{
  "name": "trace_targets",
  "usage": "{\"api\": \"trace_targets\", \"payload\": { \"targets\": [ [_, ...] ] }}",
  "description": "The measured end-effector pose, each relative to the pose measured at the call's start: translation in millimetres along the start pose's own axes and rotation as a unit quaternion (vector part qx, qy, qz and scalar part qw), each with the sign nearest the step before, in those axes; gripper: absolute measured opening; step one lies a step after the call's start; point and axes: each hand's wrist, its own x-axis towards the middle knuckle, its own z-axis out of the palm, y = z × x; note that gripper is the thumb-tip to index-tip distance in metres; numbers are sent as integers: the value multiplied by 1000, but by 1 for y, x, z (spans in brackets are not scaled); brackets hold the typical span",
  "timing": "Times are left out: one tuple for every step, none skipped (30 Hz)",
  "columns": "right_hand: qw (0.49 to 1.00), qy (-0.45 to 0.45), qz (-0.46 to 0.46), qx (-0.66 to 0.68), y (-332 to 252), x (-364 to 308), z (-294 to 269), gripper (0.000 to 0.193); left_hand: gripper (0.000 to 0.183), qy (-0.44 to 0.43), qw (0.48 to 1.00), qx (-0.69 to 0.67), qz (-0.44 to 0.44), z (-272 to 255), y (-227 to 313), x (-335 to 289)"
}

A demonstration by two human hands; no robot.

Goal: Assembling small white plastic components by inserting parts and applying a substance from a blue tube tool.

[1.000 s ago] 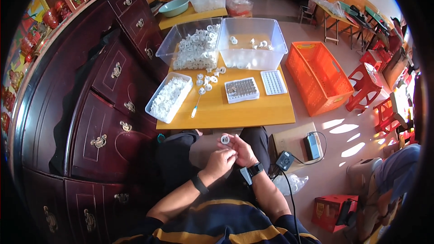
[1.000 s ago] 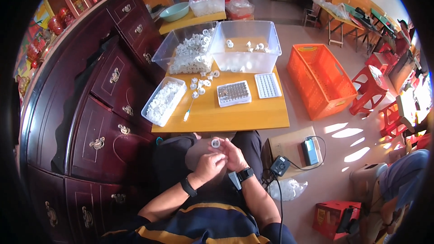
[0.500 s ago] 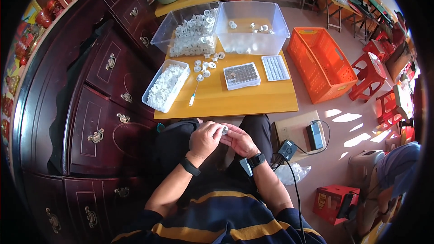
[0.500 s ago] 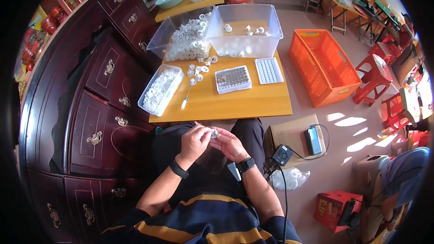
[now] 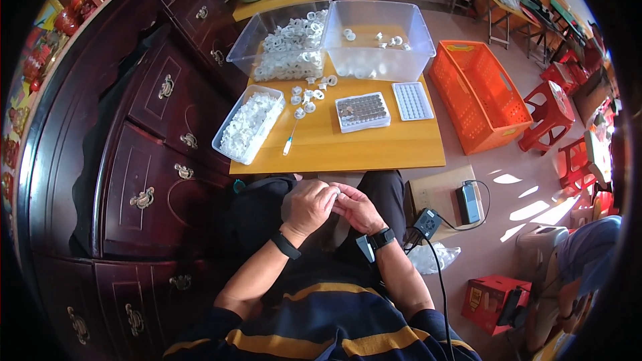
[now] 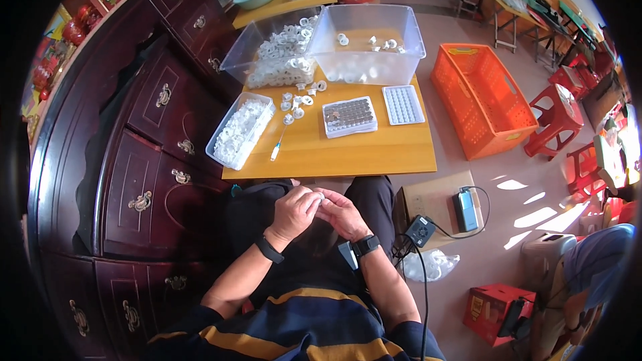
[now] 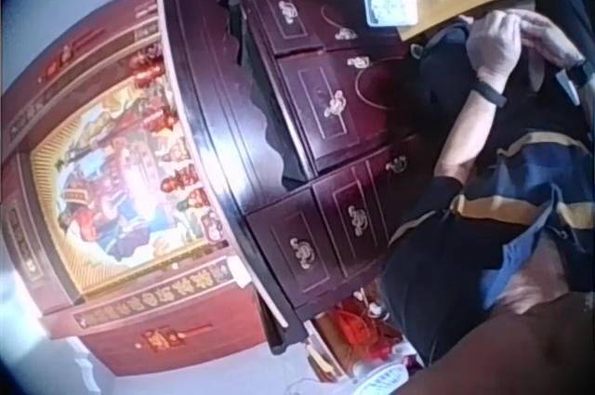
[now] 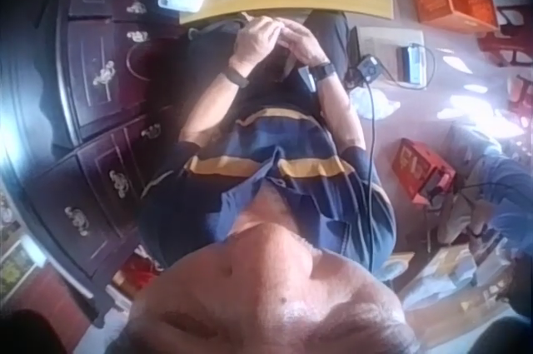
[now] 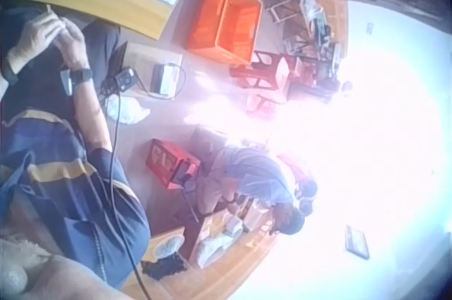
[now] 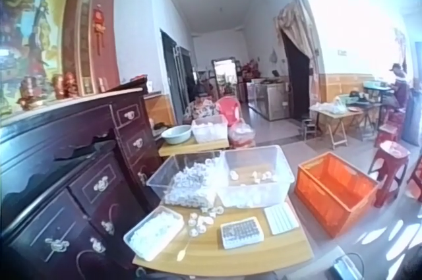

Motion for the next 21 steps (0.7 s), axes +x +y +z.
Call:
{"api": "trace_targets", "payload": {
  "targets": [
    [1000,-2,-5,-1,0,0,-1,32,4,-8,1000,-7,-3,0,1,0],
    [1000,-5,-10,-1,0,-1,-1,32,3,-15,1000,-14,-6,-1,1,-1],
    [1000,-5,-8,-2,0,0,0,32,3,-15,1000,-13,-8,-1,1,-1],
    [1000,2,-10,-9,0,0,1,32,3,-21,1000,-20,-12,-2,1,0],
    [1000,9,-12,-15,0,0,1,32,2,-27,999,-26,-17,-3,1,0],
    [1000,10,-10,-15,0,-1,1,32,2,-27,999,-26,-19,-3,1,1],
    [999,14,-15,-25,0,-1,1,32,4,-31,999,-33,-24,-4,2,1],
    [999,18,-21,-35,1,-1,0,33,6,-35,998,-41,-29,-4,2,2],
    [999,20,-19,-34,1,0,0,33,6,-36,998,-42,-30,-4,2,2],
    [999,15,-19,-35,1,0,-1,33,5,-34,997,-50,-37,-4,1,2],
    [999,11,-18,-35,1,0,-1,34,5,-33,997,-58,-44,-3,1,2],
    [999,11,-17,-35,1,1,-1,34,5,-28,995,-72,-56,-3,1,2],
    [999,13,-13,-47,0,1,0,34,5,-29,995,-72,-58,-2,-2,2],
    [998,15,-10,-58,0,1,0,35,7,-45,989,-102,-94,0,-6,1],
    [998,15,-10,-58,0,1,0,35,8,-62,981,-133,-129,-1,-7,2],
    [998,16,-12,-67,0,0,0,35,12,-91,973,-136,-160,-2,-9,3],
    [997,17,-14,-76,-1,0,0,35,12,-91,973,-136,-161,-1,-8,4],
    [997,16,-13,-76,-1,0,2,35,13,-79,956,-182,-217,-1,-7,5],
    [995,19,-15,-93,-2,-1,3,35,14,-66,932,-228,-273,-1,-7,6],
    [993,22,-18,-111,-3,-2,4,34,18,-93,928,-232,-278,-3,-10,6],
    [993,21,-18,-112,-2,-1,3,34,18,-92,928,-231,-278,0,-14,2]
  ]
}}
